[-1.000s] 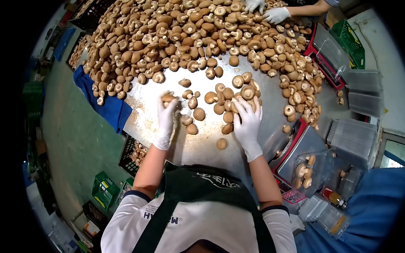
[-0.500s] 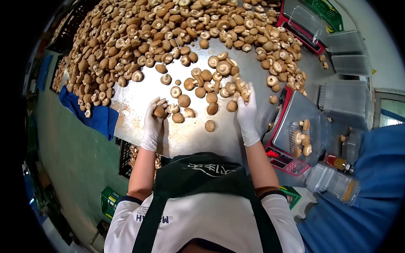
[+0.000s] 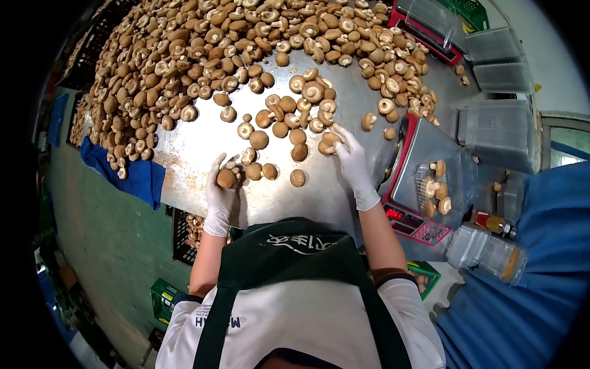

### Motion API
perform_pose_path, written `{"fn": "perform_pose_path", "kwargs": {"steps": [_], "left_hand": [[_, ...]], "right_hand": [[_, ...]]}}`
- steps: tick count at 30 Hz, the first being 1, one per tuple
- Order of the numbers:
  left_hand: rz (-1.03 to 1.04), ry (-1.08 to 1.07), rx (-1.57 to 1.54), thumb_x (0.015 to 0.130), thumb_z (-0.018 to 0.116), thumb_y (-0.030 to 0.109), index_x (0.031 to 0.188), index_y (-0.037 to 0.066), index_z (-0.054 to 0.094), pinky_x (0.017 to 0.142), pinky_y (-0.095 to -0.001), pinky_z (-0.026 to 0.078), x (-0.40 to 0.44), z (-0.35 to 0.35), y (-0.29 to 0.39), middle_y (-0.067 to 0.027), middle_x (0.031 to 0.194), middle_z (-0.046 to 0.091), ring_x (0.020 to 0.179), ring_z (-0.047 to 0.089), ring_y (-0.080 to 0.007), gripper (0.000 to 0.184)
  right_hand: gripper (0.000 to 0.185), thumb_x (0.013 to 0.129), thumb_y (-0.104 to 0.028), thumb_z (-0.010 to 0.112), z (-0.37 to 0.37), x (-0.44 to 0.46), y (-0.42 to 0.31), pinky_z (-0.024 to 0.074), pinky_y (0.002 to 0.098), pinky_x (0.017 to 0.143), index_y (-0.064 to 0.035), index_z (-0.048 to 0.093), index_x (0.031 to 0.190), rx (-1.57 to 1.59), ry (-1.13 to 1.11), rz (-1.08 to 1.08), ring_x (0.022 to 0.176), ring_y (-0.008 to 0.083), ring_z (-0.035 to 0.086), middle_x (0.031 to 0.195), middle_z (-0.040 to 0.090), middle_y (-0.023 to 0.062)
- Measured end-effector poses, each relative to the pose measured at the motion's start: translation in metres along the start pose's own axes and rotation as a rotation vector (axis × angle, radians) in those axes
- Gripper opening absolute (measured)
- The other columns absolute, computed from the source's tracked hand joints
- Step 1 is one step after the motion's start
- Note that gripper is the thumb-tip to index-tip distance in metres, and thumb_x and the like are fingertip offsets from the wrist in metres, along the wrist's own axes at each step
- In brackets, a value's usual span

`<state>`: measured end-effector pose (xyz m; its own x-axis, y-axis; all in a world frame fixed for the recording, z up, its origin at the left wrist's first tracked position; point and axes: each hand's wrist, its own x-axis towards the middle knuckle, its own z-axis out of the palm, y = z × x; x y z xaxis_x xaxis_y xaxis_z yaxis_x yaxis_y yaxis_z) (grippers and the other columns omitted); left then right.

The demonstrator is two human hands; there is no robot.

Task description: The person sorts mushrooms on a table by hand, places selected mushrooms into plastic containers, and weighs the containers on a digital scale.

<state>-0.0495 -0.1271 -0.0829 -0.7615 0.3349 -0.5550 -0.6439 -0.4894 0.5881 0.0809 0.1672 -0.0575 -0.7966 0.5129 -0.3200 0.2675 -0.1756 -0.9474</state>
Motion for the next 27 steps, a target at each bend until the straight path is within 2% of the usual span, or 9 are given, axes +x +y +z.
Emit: {"fn": "perform_pose_path", "kwargs": {"steps": [4, 9, 13, 14, 16, 17, 22, 24, 27], "left_hand": [[0.059, -0.203, 0.282, 0.097, 0.045, 0.013, 0.132, -0.001, 0.052, 0.082, -0.0323, 0.051, -0.016, 0.017, 0.007, -0.0112, 0.095, 0.065, 0.086, 0.061, -0.0201, 0.038], [0.054, -0.380, 0.505, 0.094, 0.052, 0.004, 0.132, -0.001, 0.054, 0.091, -0.0300, 0.049, -0.033, 0.040, -0.010, -0.0095, 0.111, 0.066, 0.095, 0.062, -0.0168, 0.039], [-0.023, -0.451, 0.555, 0.093, 0.060, 0.001, 0.139, 0.005, 0.051, 0.075, -0.0181, 0.046, -0.041, 0.057, -0.028, -0.0023, 0.117, 0.062, 0.091, 0.058, -0.0058, 0.047], [-0.031, -0.475, 0.621, 0.095, 0.056, 0.003, 0.144, 0.004, 0.045, 0.091, -0.0253, 0.047, -0.044, 0.061, -0.030, -0.0081, 0.122, 0.061, 0.102, 0.059, -0.0129, 0.050], [-0.002, -0.498, 0.597, 0.095, 0.056, 0.002, 0.147, 0.005, 0.040, 0.092, -0.0252, 0.047, -0.051, 0.072, -0.034, -0.0083, 0.123, 0.060, 0.102, 0.058, -0.0114, 0.054], [0.026, -0.470, 0.551, 0.094, 0.062, 0.004, 0.147, 0.006, 0.040, 0.079, -0.0203, 0.047, -0.051, 0.067, -0.045, -0.0042, 0.115, 0.062, 0.092, 0.059, -0.0087, 0.058], [0.079, -0.313, 0.405, 0.092, 0.069, 0.019, 0.132, 0.003, 0.052, 0.081, -0.0239, 0.050, -0.049, 0.039, -0.040, -0.0025, 0.108, 0.063, 0.093, 0.060, -0.0097, 0.046], [0.234, -0.125, 0.597, 0.095, 0.066, 0.017, 0.134, 0.004, 0.052, 0.087, -0.0249, 0.048, -0.055, -0.001, -0.019, -0.0024, 0.112, 0.062, 0.099, 0.059, -0.0103, 0.043], [0.583, 0.393, 0.678, 0.092, 0.067, 0.014, 0.122, 0.003, 0.058, 0.076, -0.0227, 0.047, -0.074, -0.042, 0.045, 0.0000, 0.101, 0.060, 0.084, 0.055, -0.0092, 0.033]], "right_hand": [[0.038, 0.101, -0.009, 0.047, -0.002, 0.000, 0.007, 0.0535, 0.0271, 0.080, 0.0031, 0.051, 0.136, 0.086, 0.008, 0.146, 0.084, 0.0131, 0.065, 0.119, 0.062, 0.0103], [0.033, 0.101, -0.010, 0.048, 0.016, -0.015, 0.002, 0.0514, 0.0292, 0.089, 0.0028, 0.053, 0.131, 0.222, -0.085, -0.017, 0.101, 0.0160, 0.063, 0.120, 0.062, 0.0103], [0.029, 0.100, -0.007, 0.048, 0.023, -0.025, 0.003, 0.0466, 0.0310, 0.099, 0.0020, 0.054, 0.127, 0.437, -0.228, -0.020, 0.117, 0.0176, 0.058, 0.124, 0.060, 0.0107], [0.029, 0.100, -0.005, 0.049, 0.027, -0.027, 0.002, 0.0458, 0.0311, 0.100, 0.0021, 0.054, 0.127, 0.375, -0.257, -0.035, 0.118, 0.0178, 0.057, 0.125, 0.060, 0.0109], [0.029, 0.098, -0.003, 0.050, 0.037, -0.036, -0.004, 0.0442, 0.0313, 0.102, 0.0022, 0.054, 0.126, 0.255, -0.328, -0.065, 0.119, 0.0181, 0.057, 0.127, 0.059, 0.0112], [0.029, 0.096, 0.000, 0.052, 0.044, -0.043, -0.010, 0.0440, 0.0317, 0.103, 0.0012, 0.056, 0.125, 0.141, -0.360, -0.073, 0.120, 0.0193, 0.056, 0.128, 0.060, 0.0107], [0.044, 0.087, 0.002, 0.060, 0.088, -0.060, -0.021, 0.0467, 0.0314, 0.097, -0.0008, 0.056, 0.130, -0.512, -0.331, -0.494, 0.104, 0.0180, 0.061, 0.127, 0.058, 0.0115], [0.053, 0.085, 0.002, 0.059, 0.090, -0.065, -0.010, 0.0470, 0.0309, 0.096, -0.0005, 0.050, 0.138, -0.276, -0.281, -0.196, 0.097, 0.0156, 0.061, 0.123, 0.058, 0.0104], [0.055, 0.090, 0.001, 0.054, 0.074, -0.056, 0.001, 0.0475, 0.0301, 0.093, -0.0002, 0.044, 0.144, -0.251, -0.266, -0.151, 0.093, 0.0124, 0.060, 0.115, 0.058, 0.0083]]}}
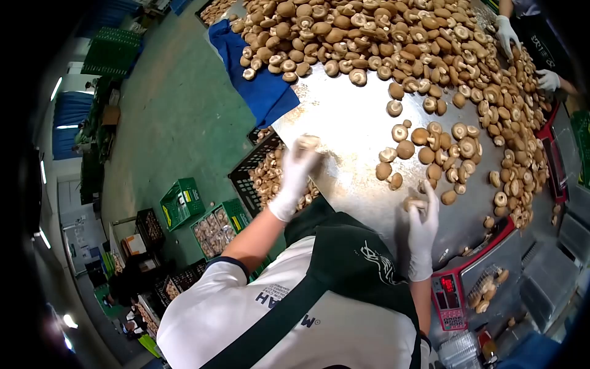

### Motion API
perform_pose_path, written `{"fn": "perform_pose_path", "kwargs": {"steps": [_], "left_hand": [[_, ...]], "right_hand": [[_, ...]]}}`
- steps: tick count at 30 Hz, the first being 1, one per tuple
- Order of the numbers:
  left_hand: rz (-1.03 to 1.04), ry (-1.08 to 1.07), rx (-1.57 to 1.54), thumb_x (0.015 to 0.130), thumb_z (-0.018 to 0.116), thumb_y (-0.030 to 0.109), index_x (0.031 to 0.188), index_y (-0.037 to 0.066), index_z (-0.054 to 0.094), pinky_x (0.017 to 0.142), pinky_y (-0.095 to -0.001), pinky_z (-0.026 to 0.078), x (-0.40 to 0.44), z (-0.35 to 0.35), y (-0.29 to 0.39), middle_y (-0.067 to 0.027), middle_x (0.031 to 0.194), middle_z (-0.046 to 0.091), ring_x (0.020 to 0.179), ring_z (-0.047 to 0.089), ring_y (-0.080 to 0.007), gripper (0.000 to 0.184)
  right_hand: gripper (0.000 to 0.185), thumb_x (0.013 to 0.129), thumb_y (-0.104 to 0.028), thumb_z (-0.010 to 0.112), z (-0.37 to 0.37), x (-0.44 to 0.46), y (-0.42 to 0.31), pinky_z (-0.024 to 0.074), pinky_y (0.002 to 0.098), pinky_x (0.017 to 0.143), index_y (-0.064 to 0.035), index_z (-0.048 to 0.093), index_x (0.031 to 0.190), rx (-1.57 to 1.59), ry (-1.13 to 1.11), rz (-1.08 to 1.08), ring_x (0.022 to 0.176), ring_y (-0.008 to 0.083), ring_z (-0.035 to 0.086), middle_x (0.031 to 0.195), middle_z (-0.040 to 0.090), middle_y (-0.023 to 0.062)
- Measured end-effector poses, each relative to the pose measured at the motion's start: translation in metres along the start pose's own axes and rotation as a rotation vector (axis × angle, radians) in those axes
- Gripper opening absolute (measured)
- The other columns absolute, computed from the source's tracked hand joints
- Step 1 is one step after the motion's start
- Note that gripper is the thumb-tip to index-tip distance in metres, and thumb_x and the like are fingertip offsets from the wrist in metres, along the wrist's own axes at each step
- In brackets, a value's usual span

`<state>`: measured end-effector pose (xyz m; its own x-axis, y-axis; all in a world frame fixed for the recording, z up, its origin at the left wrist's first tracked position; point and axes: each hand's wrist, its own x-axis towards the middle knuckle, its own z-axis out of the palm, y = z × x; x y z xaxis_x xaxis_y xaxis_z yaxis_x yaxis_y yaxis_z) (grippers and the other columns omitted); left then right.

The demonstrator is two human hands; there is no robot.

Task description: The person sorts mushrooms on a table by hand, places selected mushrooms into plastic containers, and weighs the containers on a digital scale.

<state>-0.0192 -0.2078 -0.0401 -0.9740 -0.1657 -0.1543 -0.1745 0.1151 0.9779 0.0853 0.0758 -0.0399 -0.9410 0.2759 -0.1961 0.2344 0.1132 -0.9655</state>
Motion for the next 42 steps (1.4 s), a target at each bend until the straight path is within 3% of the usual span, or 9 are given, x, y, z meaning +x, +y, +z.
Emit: {"fn": "perform_pose_path", "kwargs": {"steps": [5, 9, 13, 18, 23, 28, 31, 33, 42], "left_hand": [[0.204, 0.455, 0.072, 0.093, 0.065, 0.010, 0.099, 0.005, 0.063, 0.080, -0.0280, 0.049, 0.087, -0.137, -0.066, -0.0012, 0.095, 0.064, 0.087, 0.058, -0.0115, 0.008], [-0.265, 0.616, -0.176, 0.092, 0.066, 0.009, 0.146, -0.003, 0.030, 0.063, -0.0311, 0.052, 0.105, -0.183, -0.130, -0.0084, 0.095, 0.064, 0.071, 0.059, -0.0153, 0.066], [-0.008, 0.393, -0.096, 0.096, 0.059, 0.011, 0.146, -0.003, 0.033, 0.056, -0.0244, 0.040, 0.051, -0.101, -0.059, -0.0056, 0.097, 0.062, 0.065, 0.047, -0.0087, 0.058], [-0.275, -0.319, -0.123, 0.097, 0.055, 0.025, 0.141, 0.001, 0.044, 0.099, -0.0373, 0.050, 0.000, 0.039, 0.015, -0.0121, 0.118, 0.065, 0.107, 0.064, -0.0240, 0.051], [-0.333, -0.812, -0.362, 0.102, 0.049, 0.022, 0.139, -0.001, 0.046, 0.078, -0.0287, 0.053, -0.025, 0.135, 0.016, -0.0133, 0.108, 0.066, 0.082, 0.063, -0.0162, 0.044], [-0.821, -0.782, -0.732, 0.104, 0.043, 0.038, 0.142, 0.006, 0.043, 0.070, -0.0311, 0.052, -0.016, 0.153, 0.013, -0.0160, 0.115, 0.063, 0.083, 0.063, -0.0189, 0.050], [-0.861, -0.766, -0.685, 0.103, 0.046, 0.040, 0.133, 0.011, 0.050, 0.071, -0.0303, 0.052, -0.009, 0.133, 0.005, -0.0117, 0.114, 0.066, 0.084, 0.063, -0.0176, 0.042], [-0.839, -0.791, -0.694, 0.103, 0.045, 0.038, 0.128, 0.010, 0.051, 0.070, -0.0304, 0.051, -0.009, 0.120, 0.004, -0.0113, 0.115, 0.066, 0.085, 0.063, -0.0177, 0.039], [-0.792, -0.852, -0.588, 0.105, 0.041, 0.033, 0.146, 0.009, 0.035, 0.081, -0.0334, 0.054, -0.021, 0.072, 0.005, -0.0139, 0.122, 0.060, 0.094, 0.065, -0.0225, 0.049]], "right_hand": [[0.049, 0.092, -0.001, 0.054, -0.029, 0.002, 0.000, 0.0485, 0.0288, 0.091, -0.0043, 0.049, 0.141, -0.132, 0.114, 0.035, 0.100, 0.0134, 0.060, 0.133, 0.056, 0.0097], [0.042, 0.093, -0.002, 0.055, -0.052, 0.010, 0.008, 0.0483, 0.0283, 0.093, -0.0031, 0.056, 0.135, -0.086, 0.211, -0.033, 0.101, 0.0157, 0.061, 0.128, 0.059, 0.0093], [0.032, 0.094, -0.004, 0.057, -0.075, 0.055, -0.016, 0.0492, 0.0269, 0.087, -0.0045, 0.062, 0.126, -0.220, 0.399, -0.104, 0.098, 0.0148, 0.063, 0.114, 0.064, 0.0071], [0.042, 0.081, -0.012, 0.068, -0.081, 0.148, 0.009, 0.0446, 0.0394, 0.100, -0.0170, 0.066, 0.123, -0.858, 0.347, -0.312, 0.115, 0.0309, 0.054, 0.122, 0.062, 0.0070], [0.043, 0.083, -0.010, 0.068, -0.083, 0.158, 0.007, 0.0466, 0.0347, 0.096, -0.0117, 0.063, 0.126, -0.638, 0.309, -0.277, 0.106, 0.0255, 0.058, 0.120, 0.062, 0.0090], [0.038, 0.090, -0.012, 0.066, -0.047, 0.088, -0.055, 0.0491, 0.0267, 0.085, -0.0078, 0.062, 0.128, -0.143, -0.343, 0.039, 0.093, 0.0116, 0.060, 0.115, 0.066, 0.0037], [0.036, 0.091, -0.016, 0.065, -0.035, 0.112, -0.044, 0.0506, 0.0276, 0.081, -0.0097, 0.064, 0.126, -0.183, -0.105, -0.036, 0.091, 0.0148, 0.062, 0.110, 0.067, 0.0034], [0.038, 0.087, -0.015, 0.065, -0.028, 0.139, -0.035, 0.0432, 0.0371, 0.101, -0.0126, 0.065, 0.124, -0.632, 0.093, -0.392, 0.118, 0.0272, 0.053, 0.119, 0.063, 0.0069], [0.041, 0.085, -0.025, 0.068, -0.002, 0.165, 0.000, 0.0300, 0.0486, 0.112, -0.0181, 0.063, 0.125, -1.176, -0.060, -0.483, 0.125, 0.0316, 0.048, 0.126, 0.061, 0.0058]]}}
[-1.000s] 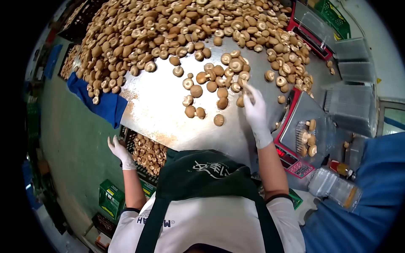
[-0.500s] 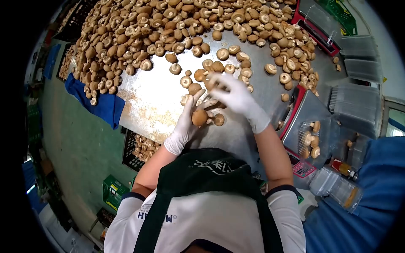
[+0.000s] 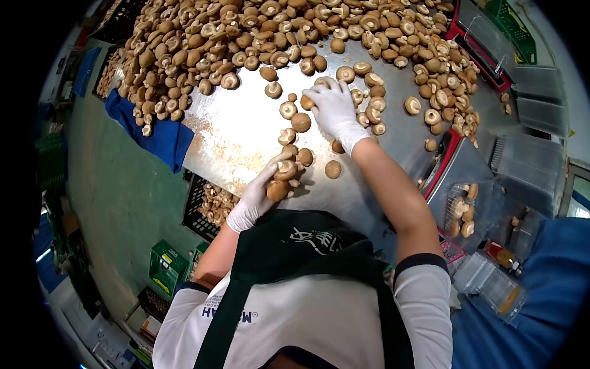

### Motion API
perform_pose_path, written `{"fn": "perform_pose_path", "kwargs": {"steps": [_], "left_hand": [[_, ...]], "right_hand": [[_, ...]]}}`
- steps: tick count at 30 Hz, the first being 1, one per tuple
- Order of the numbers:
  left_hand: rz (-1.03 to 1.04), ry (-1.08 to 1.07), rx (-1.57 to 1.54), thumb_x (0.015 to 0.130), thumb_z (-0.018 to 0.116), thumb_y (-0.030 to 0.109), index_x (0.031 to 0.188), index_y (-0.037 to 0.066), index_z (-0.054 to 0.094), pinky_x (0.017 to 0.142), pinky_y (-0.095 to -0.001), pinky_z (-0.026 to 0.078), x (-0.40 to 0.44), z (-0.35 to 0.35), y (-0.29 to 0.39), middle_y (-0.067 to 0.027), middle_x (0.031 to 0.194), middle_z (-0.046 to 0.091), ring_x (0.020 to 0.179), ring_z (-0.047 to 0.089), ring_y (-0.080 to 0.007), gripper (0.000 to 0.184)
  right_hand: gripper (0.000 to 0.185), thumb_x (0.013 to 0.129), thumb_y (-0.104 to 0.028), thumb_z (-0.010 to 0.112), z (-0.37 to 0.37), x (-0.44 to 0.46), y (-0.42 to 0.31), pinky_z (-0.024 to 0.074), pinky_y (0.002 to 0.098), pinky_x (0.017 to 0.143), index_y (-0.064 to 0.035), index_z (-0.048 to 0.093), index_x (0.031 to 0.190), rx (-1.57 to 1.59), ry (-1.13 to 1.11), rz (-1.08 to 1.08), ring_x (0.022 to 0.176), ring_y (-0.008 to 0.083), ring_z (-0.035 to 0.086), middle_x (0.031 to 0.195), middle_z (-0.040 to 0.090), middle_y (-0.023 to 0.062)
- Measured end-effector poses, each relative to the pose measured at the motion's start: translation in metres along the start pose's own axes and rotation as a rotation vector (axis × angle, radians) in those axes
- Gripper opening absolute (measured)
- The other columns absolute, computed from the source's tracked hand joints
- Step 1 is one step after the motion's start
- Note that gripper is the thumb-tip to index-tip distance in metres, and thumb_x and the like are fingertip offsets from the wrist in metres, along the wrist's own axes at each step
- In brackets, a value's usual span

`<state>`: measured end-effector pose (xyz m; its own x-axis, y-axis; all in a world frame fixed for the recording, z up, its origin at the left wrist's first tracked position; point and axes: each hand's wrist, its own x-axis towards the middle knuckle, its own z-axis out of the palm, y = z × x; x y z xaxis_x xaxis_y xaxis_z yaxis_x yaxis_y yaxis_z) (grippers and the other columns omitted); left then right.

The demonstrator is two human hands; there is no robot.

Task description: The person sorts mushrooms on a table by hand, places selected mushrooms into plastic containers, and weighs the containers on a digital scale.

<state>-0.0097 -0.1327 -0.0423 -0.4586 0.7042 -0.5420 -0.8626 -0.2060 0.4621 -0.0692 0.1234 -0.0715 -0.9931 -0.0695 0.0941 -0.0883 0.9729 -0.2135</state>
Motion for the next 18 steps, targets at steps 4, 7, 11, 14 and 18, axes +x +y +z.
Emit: {"fn": "perform_pose_path", "kwargs": {"steps": [4, 7, 11, 14, 18], "left_hand": [[0.017, -0.050, 0.052, 0.106, 0.038, 0.035, 0.152, 0.010, 0.027, 0.086, -0.0351, 0.054, -0.016, 0.003, -0.005, -0.0147, 0.124, 0.058, 0.096, 0.065, -0.0243, 0.053], [-0.001, 0.054, -0.005, 0.105, 0.034, 0.048, 0.152, 0.011, 0.027, 0.088, -0.0358, 0.054, -0.021, 0.002, -0.013, -0.0140, 0.126, 0.058, 0.102, 0.064, -0.0250, 0.060], [-0.092, 0.207, -0.075, 0.103, 0.038, 0.052, 0.142, 0.010, 0.043, 0.087, -0.0356, 0.054, -0.028, 0.002, -0.019, -0.0137, 0.128, 0.058, 0.105, 0.062, -0.0235, 0.058], [-0.162, 0.084, -0.128, 0.102, 0.041, 0.042, 0.128, 0.006, 0.055, 0.087, -0.0379, 0.053, -0.034, -0.015, -0.024, -0.0152, 0.124, 0.060, 0.100, 0.063, -0.0243, 0.046], [-0.073, -0.175, -0.333, 0.101, 0.042, 0.033, 0.133, 0.003, 0.052, 0.089, -0.0370, 0.052, -0.035, -0.016, -0.030, -0.0164, 0.123, 0.061, 0.103, 0.062, -0.0244, 0.045]], "right_hand": [[0.033, 0.086, -0.024, 0.067, -0.016, -0.008, -0.006, 0.0336, 0.0458, 0.107, -0.0110, 0.067, 0.117, 0.233, 0.257, 0.168, 0.121, 0.0325, 0.051, 0.111, 0.068, 0.0089], [0.036, 0.083, -0.023, 0.072, -0.049, -0.041, -0.044, 0.0369, 0.0451, 0.104, -0.0088, 0.067, 0.115, 0.544, 0.223, 0.080, 0.116, 0.0337, 0.053, 0.107, 0.067, 0.0115], [0.036, 0.084, -0.025, 0.072, -0.052, -0.103, -0.108, 0.0448, 0.0421, 0.096, -0.0073, 0.067, 0.115, 0.644, -0.011, -0.249, 0.109, 0.0308, 0.060, 0.107, 0.066, 0.0124], [0.035, 0.087, -0.023, 0.069, -0.030, -0.100, -0.093, 0.0471, 0.0407, 0.093, -0.0056, 0.065, 0.118, 0.912, -0.152, 0.002, 0.107, 0.0295, 0.061, 0.110, 0.066, 0.0123], [0.036, 0.086, -0.018, 0.065, -0.015, -0.051, -0.063, 0.0421, 0.0408, 0.098, -0.0095, 0.062, 0.121, 0.371, 0.081, 0.070, 0.109, 0.0300, 0.058, 0.113, 0.066, 0.0101]]}}
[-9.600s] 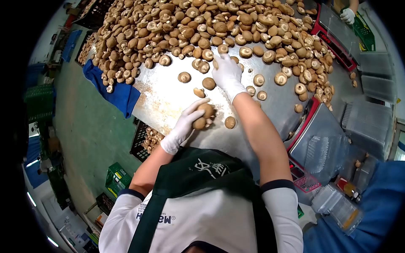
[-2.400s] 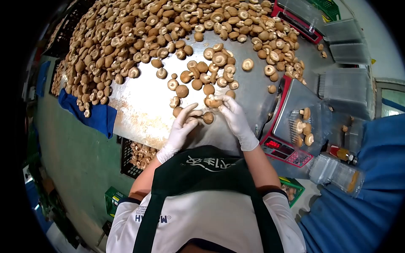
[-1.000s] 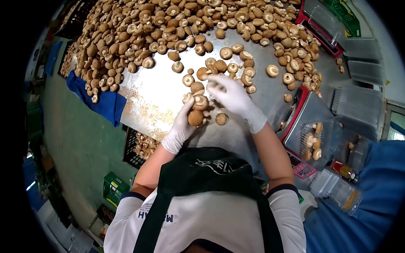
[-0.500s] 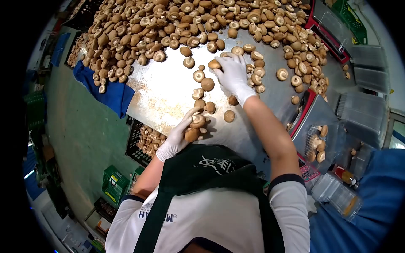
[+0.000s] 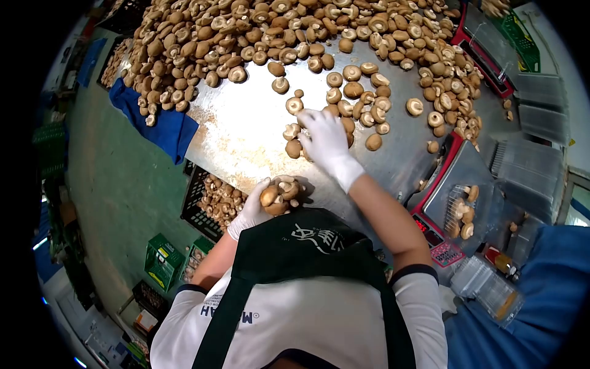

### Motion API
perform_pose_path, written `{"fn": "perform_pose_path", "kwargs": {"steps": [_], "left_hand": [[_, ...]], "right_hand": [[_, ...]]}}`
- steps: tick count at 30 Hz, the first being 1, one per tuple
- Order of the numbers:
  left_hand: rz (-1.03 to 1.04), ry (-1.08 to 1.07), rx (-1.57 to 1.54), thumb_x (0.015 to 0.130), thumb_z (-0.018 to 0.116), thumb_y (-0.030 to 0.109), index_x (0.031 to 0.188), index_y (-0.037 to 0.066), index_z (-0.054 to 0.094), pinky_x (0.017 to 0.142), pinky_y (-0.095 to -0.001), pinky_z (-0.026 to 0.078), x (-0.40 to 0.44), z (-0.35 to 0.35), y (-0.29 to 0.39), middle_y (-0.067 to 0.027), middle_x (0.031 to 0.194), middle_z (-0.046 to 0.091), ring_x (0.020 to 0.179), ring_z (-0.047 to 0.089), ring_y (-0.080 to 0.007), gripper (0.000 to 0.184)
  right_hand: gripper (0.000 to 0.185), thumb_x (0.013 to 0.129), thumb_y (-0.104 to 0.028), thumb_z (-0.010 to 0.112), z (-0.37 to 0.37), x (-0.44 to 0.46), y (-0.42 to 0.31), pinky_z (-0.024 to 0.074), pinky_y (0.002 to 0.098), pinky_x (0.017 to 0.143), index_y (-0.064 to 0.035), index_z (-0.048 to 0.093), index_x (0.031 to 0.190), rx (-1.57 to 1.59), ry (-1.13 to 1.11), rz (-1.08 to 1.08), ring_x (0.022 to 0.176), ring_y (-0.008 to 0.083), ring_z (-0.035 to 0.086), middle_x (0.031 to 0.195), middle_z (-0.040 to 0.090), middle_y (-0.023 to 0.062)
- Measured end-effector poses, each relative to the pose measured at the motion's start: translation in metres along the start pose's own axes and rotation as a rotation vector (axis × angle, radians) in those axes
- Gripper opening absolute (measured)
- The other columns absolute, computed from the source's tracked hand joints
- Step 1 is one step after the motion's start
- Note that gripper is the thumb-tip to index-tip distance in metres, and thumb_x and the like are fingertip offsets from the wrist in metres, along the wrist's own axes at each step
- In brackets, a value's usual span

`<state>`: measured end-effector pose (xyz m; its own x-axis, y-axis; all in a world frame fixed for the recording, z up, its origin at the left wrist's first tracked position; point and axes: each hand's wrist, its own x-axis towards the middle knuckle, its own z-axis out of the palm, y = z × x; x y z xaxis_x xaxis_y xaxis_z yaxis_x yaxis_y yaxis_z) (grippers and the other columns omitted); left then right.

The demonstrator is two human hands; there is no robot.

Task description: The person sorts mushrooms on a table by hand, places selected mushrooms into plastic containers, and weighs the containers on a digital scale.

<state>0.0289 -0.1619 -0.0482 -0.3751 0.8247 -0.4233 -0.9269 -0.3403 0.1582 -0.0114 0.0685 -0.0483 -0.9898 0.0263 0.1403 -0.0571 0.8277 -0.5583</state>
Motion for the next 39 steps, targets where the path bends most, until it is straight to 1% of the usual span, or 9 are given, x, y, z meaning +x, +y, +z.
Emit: {"fn": "perform_pose_path", "kwargs": {"steps": [10, 14, 17, 20, 23, 27, 32, 35, 39], "left_hand": [[0.049, 0.138, 0.159, 0.098, 0.043, 0.032, 0.127, 0.000, 0.054, 0.089, -0.0343, 0.052, -0.007, -0.031, -0.006, -0.0157, 0.117, 0.063, 0.102, 0.063, -0.0235, 0.044], [0.051, 0.131, 0.061, 0.097, 0.040, 0.031, 0.129, 0.000, 0.053, 0.080, -0.0358, 0.055, -0.009, -0.024, 0.000, -0.0154, 0.116, 0.064, 0.093, 0.065, -0.0246, 0.045], [0.060, 0.134, 0.042, 0.097, 0.040, 0.031, 0.131, 0.002, 0.052, 0.079, -0.0366, 0.054, -0.005, -0.015, 0.002, -0.0159, 0.116, 0.063, 0.092, 0.065, -0.0259, 0.046], [0.063, 0.186, 0.097, 0.097, 0.039, 0.032, 0.134, 0.002, 0.050, 0.081, -0.0384, 0.053, 0.000, -0.010, 0.003, -0.0157, 0.117, 0.061, 0.094, 0.063, -0.0268, 0.048], [0.045, 0.142, 0.092, 0.098, 0.039, 0.032, 0.135, 0.002, 0.048, 0.083, -0.0396, 0.053, 0.006, -0.022, 0.002, -0.0154, 0.117, 0.061, 0.096, 0.063, -0.0274, 0.048], [0.036, 0.158, 0.163, 0.098, 0.039, 0.030, 0.137, 0.002, 0.046, 0.086, -0.0415, 0.053, 0.010, -0.018, 0.001, -0.0159, 0.118, 0.061, 0.099, 0.063, -0.0277, 0.048], [0.061, 0.217, 0.242, 0.099, 0.039, 0.028, 0.138, 0.001, 0.047, 0.089, -0.0422, 0.053, 0.015, -0.016, -0.001, -0.0161, 0.118, 0.061, 0.099, 0.064, -0.0277, 0.047], [0.062, 0.188, 0.245, 0.099, 0.039, 0.028, 0.137, 0.001, 0.047, 0.090, -0.0417, 0.053, 0.017, -0.019, -0.003, -0.0163, 0.119, 0.061, 0.100, 0.064, -0.0281, 0.047], [0.044, 0.178, 0.312, 0.098, 0.038, 0.028, 0.138, -0.001, 0.047, 0.093, -0.0413, 0.051, 0.019, -0.018, -0.002, -0.0173, 0.126, 0.059, 0.107, 0.062, -0.0267, 0.050]], "right_hand": [[0.030, 0.090, -0.014, 0.061, -0.006, 0.008, 0.044, 0.0442, 0.0383, 0.095, -0.0116, 0.066, 0.119, -0.133, -0.028, 0.169, 0.110, 0.0232, 0.060, 0.118, 0.067, 0.0058], [0.040, 0.097, -0.015, 0.060, -0.025, -0.002, 0.044, 0.0503, 0.0279, 0.092, -0.0051, 0.056, 0.136, 0.778, 0.111, 0.475, 0.112, 0.0149, 0.060, 0.127, 0.062, 0.0081], [0.039, 0.099, -0.014, 0.055, -0.044, -0.015, 0.039, 0.0498, 0.0256, 0.091, -0.0056, 0.055, 0.137, 1.019, 0.132, 0.676, 0.114, 0.0136, 0.058, 0.130, 0.060, 0.0052], [0.039, 0.100, -0.013, 0.052, -0.037, -0.029, 0.044, 0.0482, 0.0261, 0.093, -0.0059, 0.054, 0.138, 0.908, 0.170, 0.528, 0.115, 0.0148, 0.057, 0.134, 0.059, 0.0052], [0.042, 0.090, -0.015, 0.060, -0.025, -0.042, 0.024, 0.0402, 0.0424, 0.106, -0.0050, 0.058, 0.131, 0.010, 0.267, 0.115, 0.124, 0.0294, 0.052, 0.135, 0.057, 0.0125], [0.043, 0.081, -0.019, 0.069, 0.003, -0.061, -0.013, 0.0371, 0.0436, 0.105, -0.0090, 0.063, 0.122, -0.121, 0.049, 0.008, 0.114, 0.0294, 0.056, 0.121, 0.064, 0.0104], [0.036, 0.085, -0.012, 0.064, 0.002, -0.056, -0.004, 0.0400, 0.0392, 0.101, -0.0090, 0.066, 0.121, 0.174, 0.099, 0.120, 0.105, 0.0289, 0.057, 0.113, 0.065, 0.0099], [0.040, 0.093, -0.003, 0.053, -0.018, -0.057, -0.003, 0.0430, 0.0323, 0.104, 0.0001, 0.056, 0.133, 0.974, 0.038, 0.323, 0.119, 0.0229, 0.058, 0.127, 0.064, 0.0134], [0.041, 0.094, 0.000, 0.048, -0.037, -0.070, 0.001, 0.0407, 0.0305, 0.106, 0.0045, 0.053, 0.134, 1.133, 0.038, 0.362, 0.124, 0.0195, 0.055, 0.132, 0.060, 0.0129]]}}
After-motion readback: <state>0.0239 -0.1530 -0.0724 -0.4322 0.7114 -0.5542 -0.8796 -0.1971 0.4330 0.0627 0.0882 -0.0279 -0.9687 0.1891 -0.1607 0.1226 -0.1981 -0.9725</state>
